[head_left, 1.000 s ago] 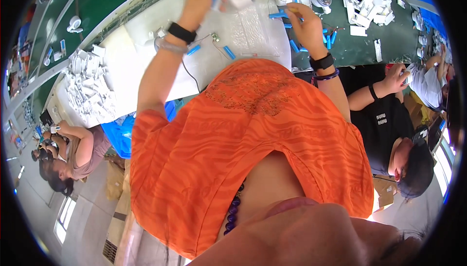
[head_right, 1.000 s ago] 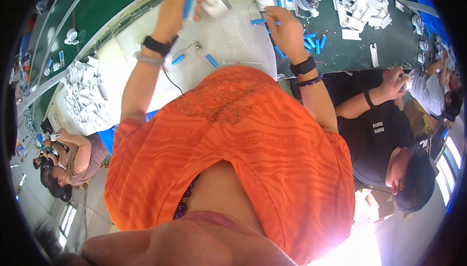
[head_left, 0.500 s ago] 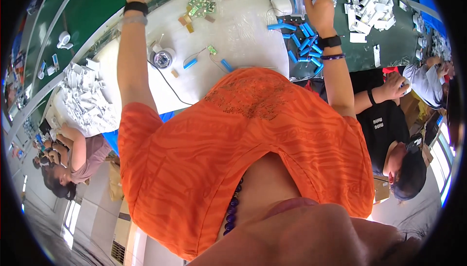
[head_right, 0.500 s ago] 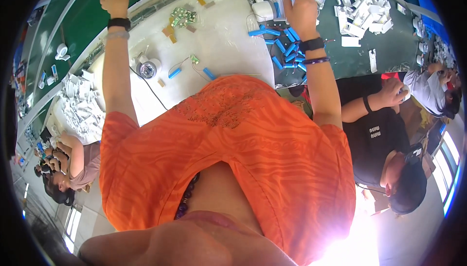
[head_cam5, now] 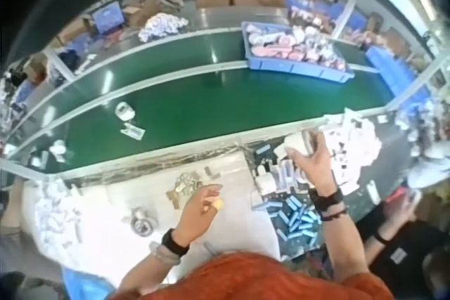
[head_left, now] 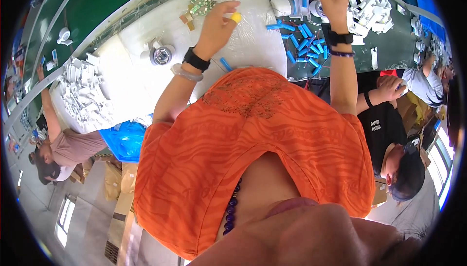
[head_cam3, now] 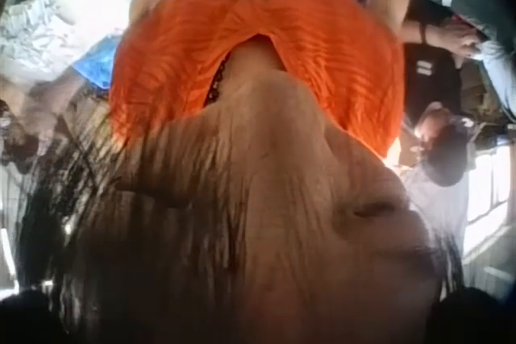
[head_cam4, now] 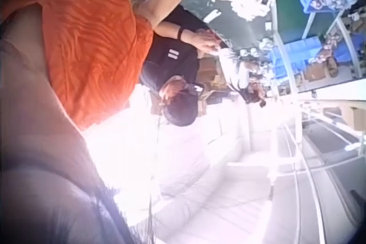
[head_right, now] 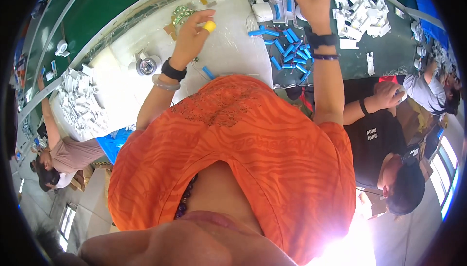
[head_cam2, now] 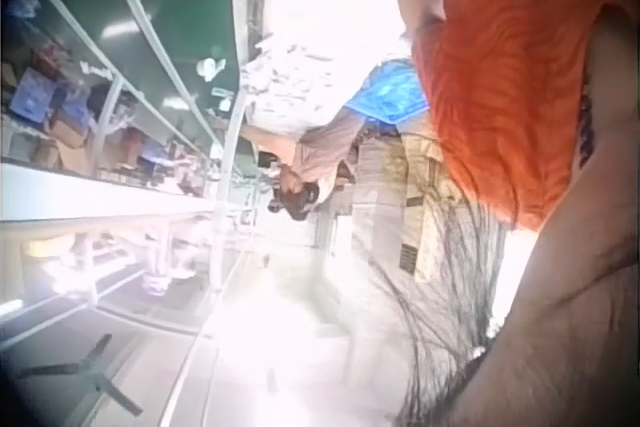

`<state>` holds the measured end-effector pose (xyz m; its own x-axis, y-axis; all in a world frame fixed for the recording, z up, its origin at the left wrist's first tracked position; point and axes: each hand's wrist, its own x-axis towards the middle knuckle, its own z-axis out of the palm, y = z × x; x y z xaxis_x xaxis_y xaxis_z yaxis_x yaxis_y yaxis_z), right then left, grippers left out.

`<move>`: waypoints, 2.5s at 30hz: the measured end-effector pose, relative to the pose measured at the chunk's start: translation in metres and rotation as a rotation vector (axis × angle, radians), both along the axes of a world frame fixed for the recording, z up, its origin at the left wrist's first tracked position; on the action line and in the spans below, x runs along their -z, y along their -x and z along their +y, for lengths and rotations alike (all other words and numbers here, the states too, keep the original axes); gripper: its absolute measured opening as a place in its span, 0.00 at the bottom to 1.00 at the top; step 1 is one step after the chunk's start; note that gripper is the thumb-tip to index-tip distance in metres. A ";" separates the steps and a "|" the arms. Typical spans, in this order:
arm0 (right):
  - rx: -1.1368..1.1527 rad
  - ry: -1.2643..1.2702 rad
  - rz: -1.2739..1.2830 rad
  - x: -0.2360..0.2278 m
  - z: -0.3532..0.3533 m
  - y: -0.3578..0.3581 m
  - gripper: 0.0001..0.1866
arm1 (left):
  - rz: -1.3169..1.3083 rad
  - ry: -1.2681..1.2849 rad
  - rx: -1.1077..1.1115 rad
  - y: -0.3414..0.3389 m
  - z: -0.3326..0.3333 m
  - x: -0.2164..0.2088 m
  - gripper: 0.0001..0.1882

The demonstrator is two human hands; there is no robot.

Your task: Assemble small electronic fan components at a factory workbench using hand tools and adhesive tape.

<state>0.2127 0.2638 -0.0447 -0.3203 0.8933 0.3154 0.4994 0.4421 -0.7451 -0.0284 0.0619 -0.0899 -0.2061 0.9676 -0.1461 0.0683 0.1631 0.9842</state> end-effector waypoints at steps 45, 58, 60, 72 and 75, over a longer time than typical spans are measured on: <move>-0.800 1.127 0.352 -0.058 -0.175 0.002 0.06 | 0.503 -0.143 0.538 -0.015 -0.049 -0.129 0.21; -0.277 -0.178 0.144 -0.064 -0.208 0.015 0.09 | -0.439 -0.028 0.195 -0.047 -0.057 -0.101 0.15; -0.247 -0.157 0.141 -0.060 -0.213 0.014 0.10 | -0.390 -0.029 0.202 -0.049 -0.061 -0.101 0.18; -0.330 -0.312 0.162 -0.060 -0.207 0.015 0.12 | -0.240 -0.074 0.239 -0.056 -0.071 -0.111 0.20; -0.311 -0.328 0.131 -0.061 -0.209 0.015 0.13 | -0.147 -0.098 0.221 -0.059 -0.072 -0.112 0.19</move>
